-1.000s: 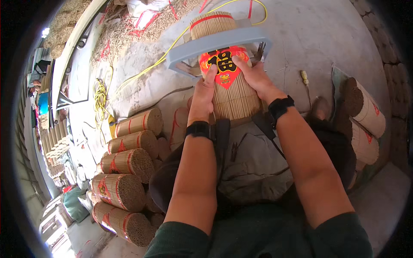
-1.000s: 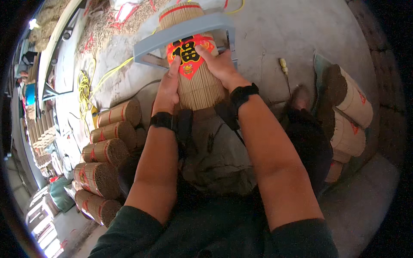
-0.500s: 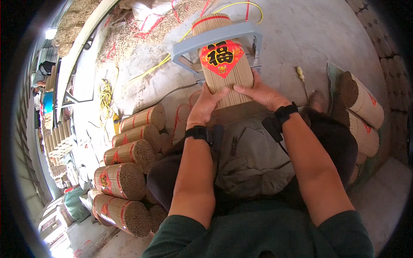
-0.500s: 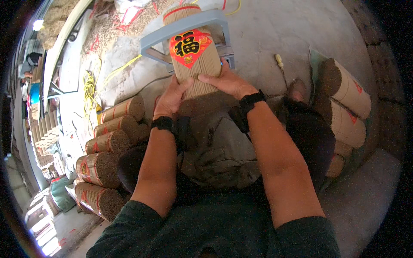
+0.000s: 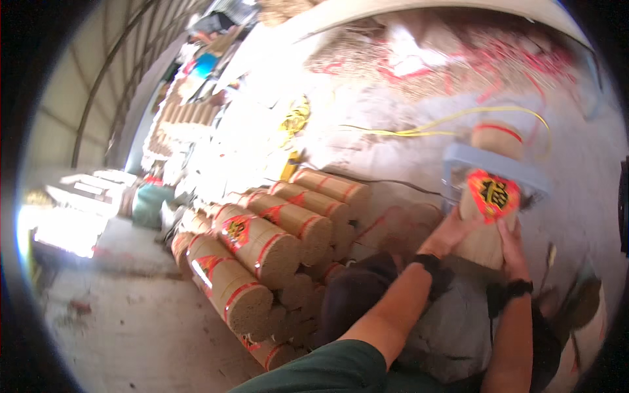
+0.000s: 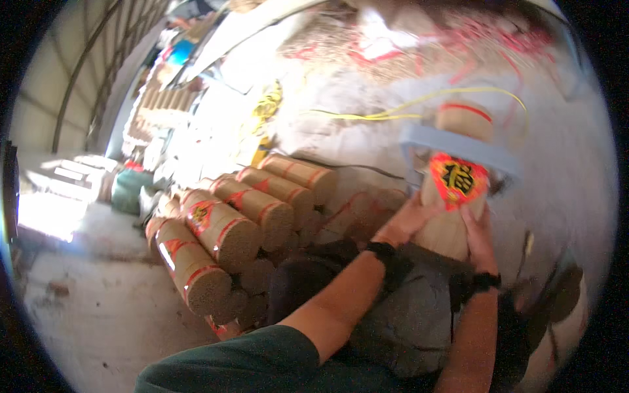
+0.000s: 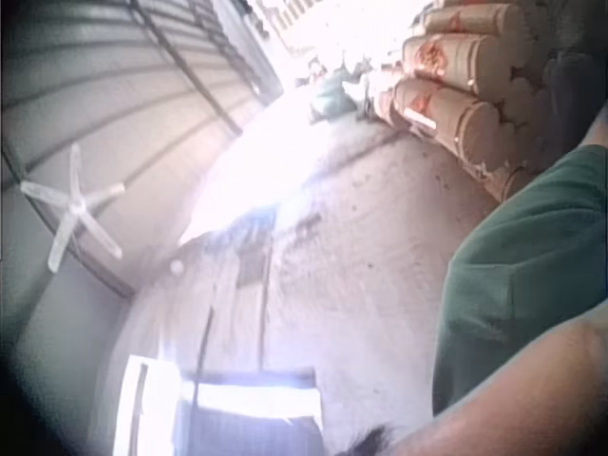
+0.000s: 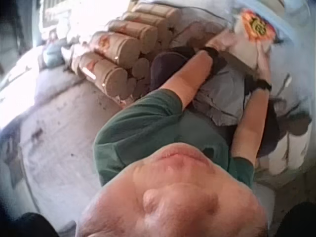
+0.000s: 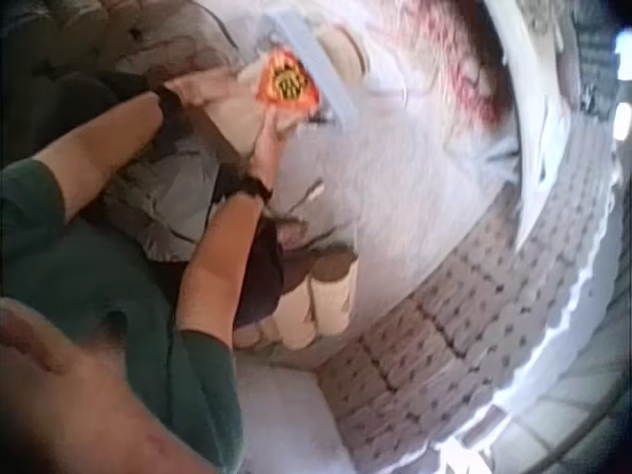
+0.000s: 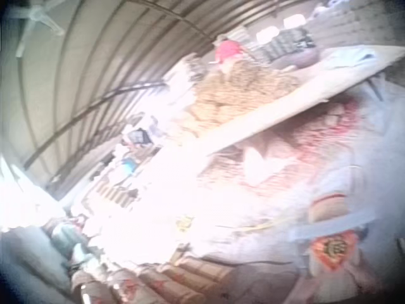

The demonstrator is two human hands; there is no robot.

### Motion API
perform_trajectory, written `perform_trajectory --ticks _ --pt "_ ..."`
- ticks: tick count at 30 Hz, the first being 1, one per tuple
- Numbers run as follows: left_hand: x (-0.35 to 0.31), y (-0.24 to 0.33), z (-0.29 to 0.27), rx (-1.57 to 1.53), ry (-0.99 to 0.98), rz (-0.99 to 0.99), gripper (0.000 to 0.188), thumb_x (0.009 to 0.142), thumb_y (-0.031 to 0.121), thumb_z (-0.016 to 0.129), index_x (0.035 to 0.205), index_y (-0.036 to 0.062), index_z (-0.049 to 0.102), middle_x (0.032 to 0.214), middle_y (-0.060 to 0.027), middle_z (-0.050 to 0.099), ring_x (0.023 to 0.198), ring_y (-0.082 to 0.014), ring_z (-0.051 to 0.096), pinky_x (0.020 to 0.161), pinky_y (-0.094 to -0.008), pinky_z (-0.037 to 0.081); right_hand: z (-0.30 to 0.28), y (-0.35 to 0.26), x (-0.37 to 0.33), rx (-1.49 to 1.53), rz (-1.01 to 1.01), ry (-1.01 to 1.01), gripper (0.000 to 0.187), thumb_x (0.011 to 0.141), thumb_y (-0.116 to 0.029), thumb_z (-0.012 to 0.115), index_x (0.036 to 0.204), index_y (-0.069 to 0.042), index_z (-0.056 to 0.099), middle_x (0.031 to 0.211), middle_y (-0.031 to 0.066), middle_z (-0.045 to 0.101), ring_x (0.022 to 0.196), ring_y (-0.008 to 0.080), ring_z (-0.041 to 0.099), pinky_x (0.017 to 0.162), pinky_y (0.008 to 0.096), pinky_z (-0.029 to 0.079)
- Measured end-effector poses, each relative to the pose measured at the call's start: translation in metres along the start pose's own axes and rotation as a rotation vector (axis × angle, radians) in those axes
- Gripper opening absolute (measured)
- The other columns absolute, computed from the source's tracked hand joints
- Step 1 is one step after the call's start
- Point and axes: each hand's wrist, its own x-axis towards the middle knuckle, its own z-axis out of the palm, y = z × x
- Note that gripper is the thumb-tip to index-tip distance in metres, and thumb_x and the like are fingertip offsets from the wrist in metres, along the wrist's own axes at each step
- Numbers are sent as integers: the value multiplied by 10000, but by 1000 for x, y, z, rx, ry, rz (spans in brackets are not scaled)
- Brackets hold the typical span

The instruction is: Weighing bundles of incense or bamboo sticks on a digital scale and applying decorative labels.

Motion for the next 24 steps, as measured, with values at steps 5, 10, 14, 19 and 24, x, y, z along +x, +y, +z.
perform_trajectory --ticks 5,10,14,19,24 --pt "16 -22 -9 -20 13 53 791 767 358 759 1333 -35 369 1230 -125 531 1142 -192 490 970 -335 406 -7 15 13 -2 -62 -96 639 895 -305 602 1392 -46 296 1312 104 455 1154 211 481 943 351 415" --pt "12 -20 -9 4 28 -31 852 767 354 758 1340 -72 294 1245 -157 503 1155 -215 485 981 -330 396 -8 14 13 56 -19 -73 672 890 -360 589 1399 -42 286 1291 121 464 1131 227 493 929 361 420" --pt "13 -19 -8 6 29 5 832 770 339 757 1338 -72 307 1244 -153 509 1149 -204 490 978 -330 400 -7 7 9 -16 65 -19 701 881 -397 587 1404 -39 286 1284 135 468 1126 226 496 926 364 419" --pt "12 -15 -5 -107 -79 93 790 775 334 752 1342 -37 347 1249 -137 521 1136 -195 504 977 -333 405 -9 10 10 -46 -23 -13 683 874 -385 602 1388 -38 316 1268 121 488 1118 220 500 919 358 422" --pt "0 5 0 -42 2 -23 797 763 348 761 1350 -16 363 1236 -126 540 1139 -198 510 990 -329 385 -9 13 10 -13 -47 -34 637 885 -343 600 1378 -41 331 1255 110 501 1115 218 503 918 356 424"
